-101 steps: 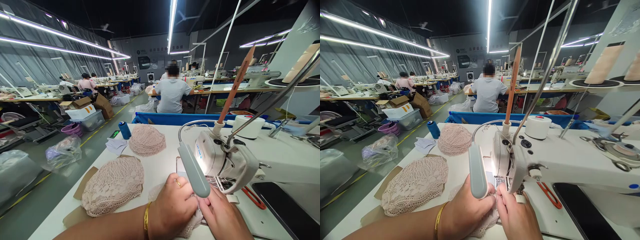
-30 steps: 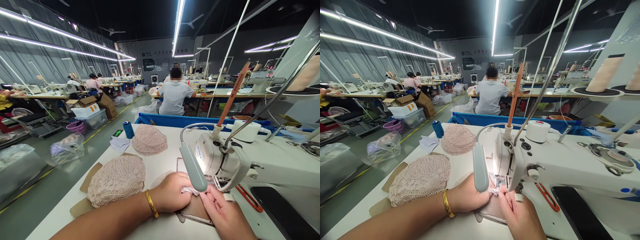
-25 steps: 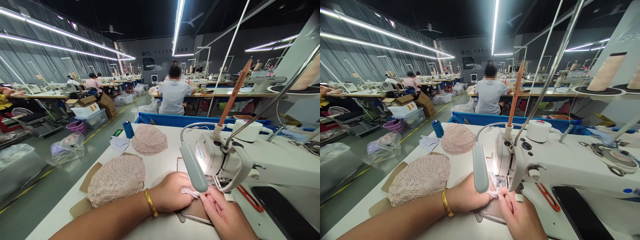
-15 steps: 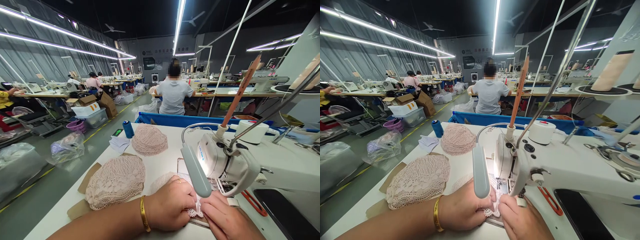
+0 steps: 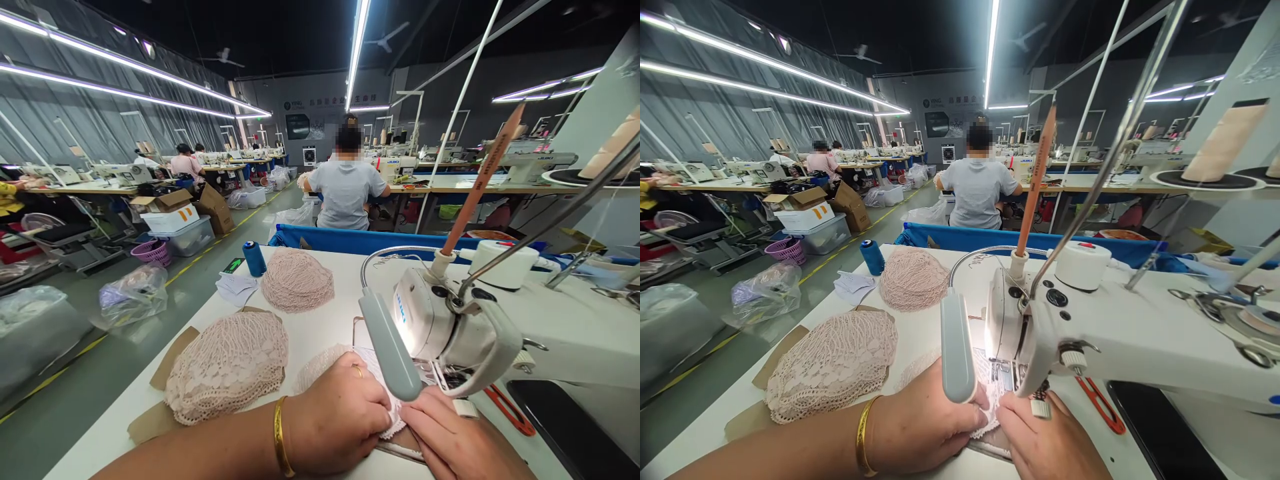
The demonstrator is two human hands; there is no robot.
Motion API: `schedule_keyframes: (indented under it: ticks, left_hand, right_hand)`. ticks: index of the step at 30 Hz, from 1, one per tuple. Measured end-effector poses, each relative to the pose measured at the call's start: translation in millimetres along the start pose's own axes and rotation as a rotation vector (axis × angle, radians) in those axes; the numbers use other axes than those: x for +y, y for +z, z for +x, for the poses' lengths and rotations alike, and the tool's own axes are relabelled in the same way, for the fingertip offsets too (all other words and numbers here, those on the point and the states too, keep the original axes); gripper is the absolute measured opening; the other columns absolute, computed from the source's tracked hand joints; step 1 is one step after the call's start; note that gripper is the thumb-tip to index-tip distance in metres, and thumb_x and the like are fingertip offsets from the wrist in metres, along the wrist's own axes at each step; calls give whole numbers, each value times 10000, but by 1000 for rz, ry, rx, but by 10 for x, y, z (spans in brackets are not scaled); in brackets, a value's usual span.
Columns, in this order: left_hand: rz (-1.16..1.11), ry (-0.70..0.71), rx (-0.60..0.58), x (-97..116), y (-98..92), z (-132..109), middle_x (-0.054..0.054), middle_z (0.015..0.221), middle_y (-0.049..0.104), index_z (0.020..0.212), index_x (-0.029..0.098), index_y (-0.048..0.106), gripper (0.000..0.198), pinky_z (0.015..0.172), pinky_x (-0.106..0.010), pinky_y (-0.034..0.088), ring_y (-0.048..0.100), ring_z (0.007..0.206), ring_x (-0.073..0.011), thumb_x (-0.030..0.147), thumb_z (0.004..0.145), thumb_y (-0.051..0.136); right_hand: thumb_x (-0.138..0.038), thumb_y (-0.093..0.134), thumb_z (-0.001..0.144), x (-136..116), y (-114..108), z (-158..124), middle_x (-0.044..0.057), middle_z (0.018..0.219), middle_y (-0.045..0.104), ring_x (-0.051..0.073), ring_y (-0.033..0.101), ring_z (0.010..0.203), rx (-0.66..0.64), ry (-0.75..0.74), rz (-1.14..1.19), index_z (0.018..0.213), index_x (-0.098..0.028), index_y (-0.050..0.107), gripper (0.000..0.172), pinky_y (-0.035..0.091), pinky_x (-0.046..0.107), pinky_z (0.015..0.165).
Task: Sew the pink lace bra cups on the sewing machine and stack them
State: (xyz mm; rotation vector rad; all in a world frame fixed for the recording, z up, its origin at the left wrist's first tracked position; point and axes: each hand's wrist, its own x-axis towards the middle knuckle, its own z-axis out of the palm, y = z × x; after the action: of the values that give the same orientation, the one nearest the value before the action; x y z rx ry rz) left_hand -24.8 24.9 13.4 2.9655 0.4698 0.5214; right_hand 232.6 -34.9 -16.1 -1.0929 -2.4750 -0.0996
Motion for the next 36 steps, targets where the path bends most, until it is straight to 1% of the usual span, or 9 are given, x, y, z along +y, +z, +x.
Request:
schedule_keyframes:
  ticks: [2, 5, 9, 13, 19, 21, 27, 32, 36]
  left_hand:
    - [17, -8, 4, -15, 8, 0, -23, 1126, 782, 884, 192, 649, 109, 1008, -424, 474, 707, 1026, -214, 162, 988, 642]
    - [27, -7, 5, -49, 31, -1, -26, 1188, 775, 910, 191, 648, 113, 1022, -434, 465, 699, 1052, -212, 166, 1015, 618]
    - [53, -3, 32, -82, 60, -11, -32, 1199, 771, 942, 190, 647, 65, 1027, -441, 463, 692, 1057, -224, 182, 1006, 645]
    - [86, 23, 35, -83, 46, -14, -48, 1147, 765, 915, 189, 629, 81, 1013, -428, 473, 692, 1019, -228, 178, 972, 686]
    - [91, 61, 8, -57, 18, 19, -38, 1039, 750, 849, 191, 600, 132, 945, -392, 488, 663, 887, -196, 169, 970, 649]
    - [88, 60, -9, -50, 21, 27, -30, 997, 738, 841, 197, 596, 142, 919, -387, 486, 648, 854, -194, 171, 970, 649]
    - [84, 46, -8, -44, 34, 20, -36, 1000, 733, 850, 198, 611, 130, 926, -384, 480, 642, 853, -197, 183, 955, 685]
    - [108, 38, 32, -55, 52, 8, -49, 1011, 745, 842, 196, 617, 154, 980, -376, 471, 637, 891, -204, 183, 988, 664]
    - [130, 6, 42, -79, 82, 17, -40, 1008, 728, 825, 195, 615, 196, 965, -352, 464, 634, 888, -193, 184, 1010, 681]
  right_hand:
    - [-89, 497, 962, -11, -5, 14, 28, 1073, 806, 193, 780, 863, 14, 29, -1, 1097, -291, 719, 330, 609, 243, 722]
    - [-91, 475, 976, 2, 5, 6, 53, 1187, 805, 210, 795, 914, 17, 67, -35, 1261, -290, 720, 424, 625, 255, 707]
    - [-116, 524, 954, 68, 62, -59, 56, 1293, 794, 245, 804, 1020, 40, 25, -94, 1383, -304, 697, 500, 652, 275, 736]
    - [-113, 555, 927, 82, 82, -83, 50, 1308, 792, 249, 804, 1048, 19, -27, -116, 1328, -296, 718, 470, 661, 272, 752]
    - [-59, 492, 934, 32, 35, -51, 42, 1188, 802, 231, 798, 962, -58, -10, -109, 1189, -278, 725, 410, 657, 278, 746]
    - [-63, 487, 941, 33, 39, -63, 43, 1191, 800, 238, 795, 963, -50, -1, -111, 1188, -280, 725, 406, 659, 293, 751]
    - [-65, 473, 959, 32, 58, -78, 49, 1162, 800, 248, 787, 949, -32, 21, -79, 1191, -271, 727, 401, 659, 325, 744]
    - [-75, 448, 973, 26, 55, -58, 73, 1184, 794, 240, 791, 952, -5, 37, -89, 1125, -262, 723, 366, 650, 308, 734]
    - [-114, 464, 972, 41, 73, -53, 78, 1159, 797, 228, 793, 909, 9, 67, -89, 1090, -272, 734, 334, 631, 279, 693]
